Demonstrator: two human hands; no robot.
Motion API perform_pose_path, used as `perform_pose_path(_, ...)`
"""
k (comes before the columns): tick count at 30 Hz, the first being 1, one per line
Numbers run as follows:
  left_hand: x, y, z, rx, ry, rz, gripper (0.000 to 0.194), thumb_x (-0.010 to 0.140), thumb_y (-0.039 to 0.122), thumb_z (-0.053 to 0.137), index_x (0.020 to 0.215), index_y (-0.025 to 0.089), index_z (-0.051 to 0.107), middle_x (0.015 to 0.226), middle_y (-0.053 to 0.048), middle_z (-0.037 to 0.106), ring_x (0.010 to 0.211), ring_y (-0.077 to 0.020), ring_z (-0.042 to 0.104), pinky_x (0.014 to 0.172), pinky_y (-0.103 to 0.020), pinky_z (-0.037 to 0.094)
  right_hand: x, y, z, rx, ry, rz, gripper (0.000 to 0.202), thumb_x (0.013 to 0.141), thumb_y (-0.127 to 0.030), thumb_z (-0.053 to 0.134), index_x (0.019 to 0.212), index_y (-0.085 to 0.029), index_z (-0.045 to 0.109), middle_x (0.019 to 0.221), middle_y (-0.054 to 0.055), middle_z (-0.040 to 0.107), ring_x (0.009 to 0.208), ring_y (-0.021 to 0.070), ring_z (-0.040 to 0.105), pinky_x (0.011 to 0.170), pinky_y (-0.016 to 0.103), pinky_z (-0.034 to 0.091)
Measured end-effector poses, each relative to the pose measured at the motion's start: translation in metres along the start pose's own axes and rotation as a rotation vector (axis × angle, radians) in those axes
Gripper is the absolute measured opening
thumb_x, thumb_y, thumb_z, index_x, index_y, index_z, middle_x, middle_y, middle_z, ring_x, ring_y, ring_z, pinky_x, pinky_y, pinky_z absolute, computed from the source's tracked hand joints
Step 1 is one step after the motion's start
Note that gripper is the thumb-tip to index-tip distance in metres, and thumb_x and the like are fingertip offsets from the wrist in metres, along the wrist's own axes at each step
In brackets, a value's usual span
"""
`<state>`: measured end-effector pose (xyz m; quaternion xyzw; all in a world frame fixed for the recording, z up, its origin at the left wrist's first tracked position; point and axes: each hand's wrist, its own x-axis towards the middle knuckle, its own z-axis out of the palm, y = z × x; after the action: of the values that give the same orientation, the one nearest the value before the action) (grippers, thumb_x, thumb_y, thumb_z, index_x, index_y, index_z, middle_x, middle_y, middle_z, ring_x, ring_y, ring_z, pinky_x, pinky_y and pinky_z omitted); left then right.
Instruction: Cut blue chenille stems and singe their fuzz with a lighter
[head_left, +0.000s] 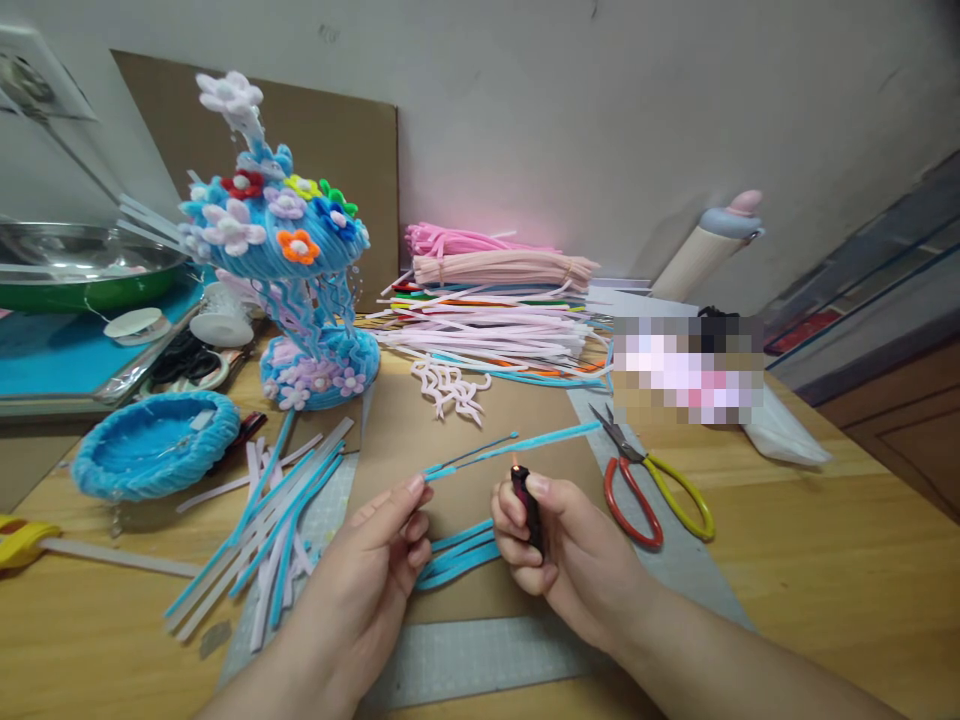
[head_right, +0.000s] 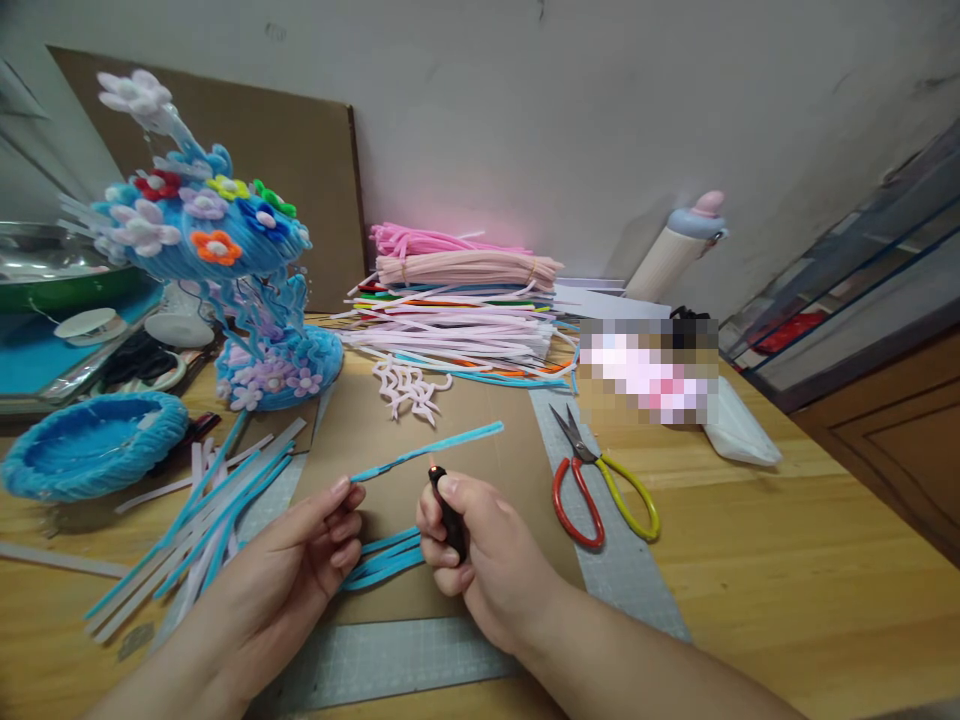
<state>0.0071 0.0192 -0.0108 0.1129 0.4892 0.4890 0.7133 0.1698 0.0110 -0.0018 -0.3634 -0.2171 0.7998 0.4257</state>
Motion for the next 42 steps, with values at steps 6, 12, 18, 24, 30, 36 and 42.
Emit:
perform_pose_path(6, -0.002, 0.0, 0.0, -0.002, 0.002, 0.0, 0.01, 0.072, 0.019, 0.068, 0.069, 0.01, 0.063, 0.073, 0.0, 0.051, 0.053, -0.0045, 0.04, 0.04, -0.017, 0.033, -0.001, -0.003, 0.0, 0.03, -0.002, -0.011, 0.031, 0.073, -0.041, 0.06, 0.063, -0.015, 0.045, 0.061, -0.005, 0.033, 0.046, 0.0036, 0.024, 0.038, 0.016, 0.007)
perform_pose_path(12, 0.0, 0.0, 0.0, 0.002, -0.006, 0.01, 0.01, 0.073, 0.019, 0.067, 0.07, 0.01, 0.064, 0.072, 0.0, 0.051, 0.053, -0.0048, 0.041, 0.04, -0.016, 0.034, -0.003, -0.003, -0.001, 0.051, -0.02, -0.016, 0.03, 0.074, -0.04, 0.058, 0.063, -0.015, 0.046, 0.062, -0.004, 0.033, 0.047, 0.0038, 0.025, 0.039, 0.015, 0.007)
perform_pose_path(18, 0.001, 0.0, 0.0, -0.01, 0.027, 0.007, 0.008, 0.075, 0.016, 0.064, 0.071, 0.009, 0.063, 0.074, -0.001, 0.052, 0.053, -0.0049, 0.04, 0.039, -0.017, 0.033, -0.005, -0.005, -0.003, 0.07, -0.021, -0.023, 0.03, 0.076, -0.039, 0.057, 0.063, -0.015, 0.045, 0.062, -0.005, 0.033, 0.048, 0.0038, 0.025, 0.039, 0.015, 0.008)
perform_pose_path(24, 0.001, -0.002, -0.002, -0.015, 0.016, 0.01, 0.008, 0.075, 0.016, 0.064, 0.071, 0.009, 0.064, 0.074, -0.001, 0.052, 0.053, -0.0052, 0.041, 0.039, -0.017, 0.033, -0.006, -0.008, -0.003, 0.084, -0.04, -0.047, 0.029, 0.077, -0.038, 0.056, 0.064, -0.014, 0.046, 0.062, -0.004, 0.033, 0.048, 0.004, 0.025, 0.038, 0.015, 0.009)
perform_pose_path(30, 0.001, 0.0, 0.0, -0.018, 0.03, 0.007, 0.008, 0.075, 0.016, 0.064, 0.07, 0.009, 0.063, 0.073, -0.001, 0.052, 0.052, -0.0048, 0.04, 0.038, -0.016, 0.033, -0.007, -0.01, -0.005, 0.113, -0.055, -0.05, 0.029, 0.078, -0.038, 0.055, 0.064, -0.014, 0.047, 0.062, -0.004, 0.032, 0.049, 0.0044, 0.025, 0.038, 0.015, 0.01)
perform_pose_path(36, 0.003, 0.0, -0.001, -0.02, 0.017, 0.015, 0.008, 0.074, 0.016, 0.065, 0.071, 0.009, 0.063, 0.073, -0.001, 0.051, 0.052, -0.0048, 0.04, 0.038, -0.016, 0.033, -0.008, -0.012, -0.004, 0.125, -0.062, -0.061, 0.028, 0.078, -0.037, 0.055, 0.064, -0.014, 0.046, 0.062, -0.004, 0.032, 0.049, 0.0047, 0.024, 0.039, 0.015, 0.01)
perform_pose_path(42, 0.002, 0.0, -0.002, -0.018, 0.029, 0.016, 0.008, 0.076, 0.015, 0.063, 0.072, 0.009, 0.063, 0.075, -0.002, 0.052, 0.053, -0.005, 0.04, 0.039, -0.016, 0.034, -0.009, -0.016, -0.004, 0.127, -0.058, -0.073, 0.029, 0.077, -0.039, 0.055, 0.064, -0.015, 0.047, 0.062, -0.004, 0.032, 0.049, 0.005, 0.023, 0.039, 0.015, 0.01)
